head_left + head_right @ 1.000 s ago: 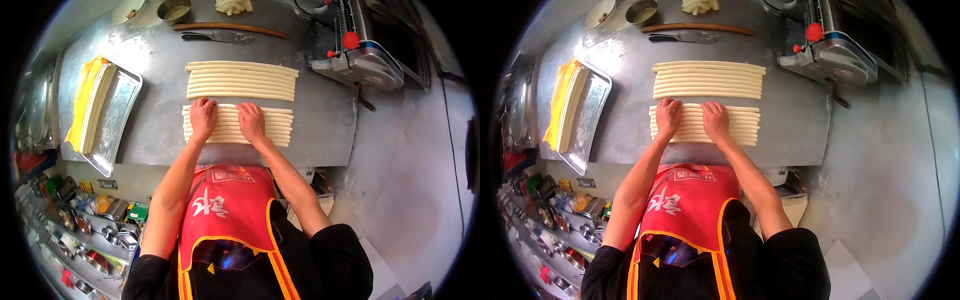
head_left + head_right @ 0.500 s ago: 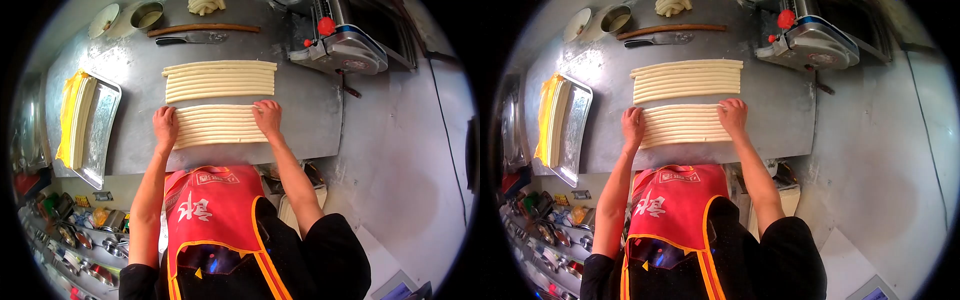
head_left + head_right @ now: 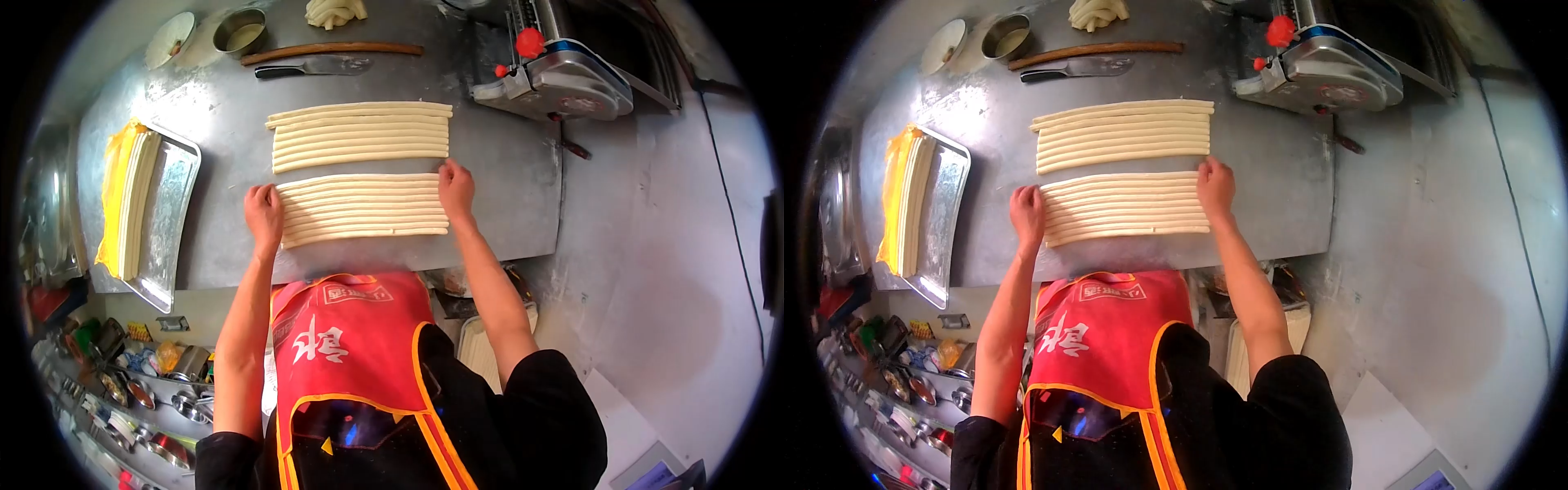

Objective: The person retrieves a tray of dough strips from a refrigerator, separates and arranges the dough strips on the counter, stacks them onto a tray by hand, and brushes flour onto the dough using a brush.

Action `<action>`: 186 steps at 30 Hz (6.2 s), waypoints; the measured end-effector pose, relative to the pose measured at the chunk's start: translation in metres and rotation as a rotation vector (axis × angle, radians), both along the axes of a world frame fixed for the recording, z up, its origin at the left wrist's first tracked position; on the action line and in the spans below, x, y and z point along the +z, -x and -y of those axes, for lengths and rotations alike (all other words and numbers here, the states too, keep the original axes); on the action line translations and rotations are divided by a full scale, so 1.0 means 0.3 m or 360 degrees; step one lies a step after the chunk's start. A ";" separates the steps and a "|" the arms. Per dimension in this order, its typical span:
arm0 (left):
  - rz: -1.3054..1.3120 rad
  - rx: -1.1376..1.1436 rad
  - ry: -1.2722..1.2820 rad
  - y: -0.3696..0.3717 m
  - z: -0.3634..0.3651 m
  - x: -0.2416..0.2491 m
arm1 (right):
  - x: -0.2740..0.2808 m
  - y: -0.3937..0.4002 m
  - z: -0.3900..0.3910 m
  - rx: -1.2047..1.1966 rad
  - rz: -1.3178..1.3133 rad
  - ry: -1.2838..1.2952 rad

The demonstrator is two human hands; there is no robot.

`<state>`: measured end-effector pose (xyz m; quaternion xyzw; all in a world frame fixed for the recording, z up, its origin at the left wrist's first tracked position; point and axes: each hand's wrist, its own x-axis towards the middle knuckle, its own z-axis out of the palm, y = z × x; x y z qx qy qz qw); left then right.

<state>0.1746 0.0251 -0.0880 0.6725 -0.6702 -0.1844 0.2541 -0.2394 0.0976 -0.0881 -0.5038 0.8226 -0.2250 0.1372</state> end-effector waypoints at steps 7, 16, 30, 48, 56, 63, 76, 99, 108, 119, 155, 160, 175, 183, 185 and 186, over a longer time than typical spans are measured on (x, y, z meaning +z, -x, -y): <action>-0.0418 0.0381 -0.0335 0.057 0.138 -0.075 | -0.011 0.002 0.153 -0.0618 0.0257 -0.0083; -0.0460 0.0484 -0.0409 0.108 0.132 0.000 | -0.067 0.040 0.078 -0.0428 0.0972 0.0352; 0.0025 -0.0421 0.0088 0.178 0.126 -0.008 | -0.025 -0.171 0.171 0.0373 0.0119 -0.0002; -0.0080 -0.0342 -0.0118 0.198 0.121 -0.009 | 0.005 -0.415 0.229 0.0371 0.0337 -0.0246; -0.0068 -0.0339 -0.0022 0.264 0.079 0.009 | -0.034 -0.613 0.212 0.0398 0.0031 0.0093; -0.0068 -0.0436 0.0227 0.177 0.074 0.014 | -0.046 -0.523 0.147 0.0506 0.0016 0.0487; -0.0219 0.0068 0.0083 -0.014 0.040 -0.051 | -0.020 0.002 0.014 0.0199 -0.0244 0.0242; -0.0803 0.0246 -0.0245 0.100 0.166 0.015 | 0.037 -0.108 0.197 0.0408 0.0186 -0.0165; -0.0720 -0.0047 -0.0429 0.118 0.200 -0.005 | -0.034 -0.537 0.308 0.0456 0.0361 0.0065; 0.0099 -0.0612 0.0059 0.096 0.175 0.036 | -0.006 -0.572 0.286 0.0498 0.0122 -0.0011; -0.0309 0.0100 -0.0102 -0.007 0.116 -0.031 | 0.002 0.066 0.073 0.0094 0.0080 0.0135; -0.0279 0.0251 -0.0143 0.054 0.204 0.026 | -0.008 0.055 0.185 -0.0288 0.0319 0.0000; -0.0545 -0.0056 -0.0349 0.049 0.234 -0.018 | -0.023 0.111 0.148 0.0344 -0.0040 0.0081; -0.0175 -0.0279 0.0042 0.152 0.218 -0.015 | -0.036 -0.259 0.290 0.0501 0.0184 0.0105; -0.0177 -0.0276 -0.0006 0.155 0.222 -0.017 | -0.026 -0.331 0.307 0.0365 0.0237 -0.0073; -0.0180 -0.0270 -0.0058 0.150 0.222 -0.019 | -0.019 -0.332 0.307 0.0372 0.0241 -0.0075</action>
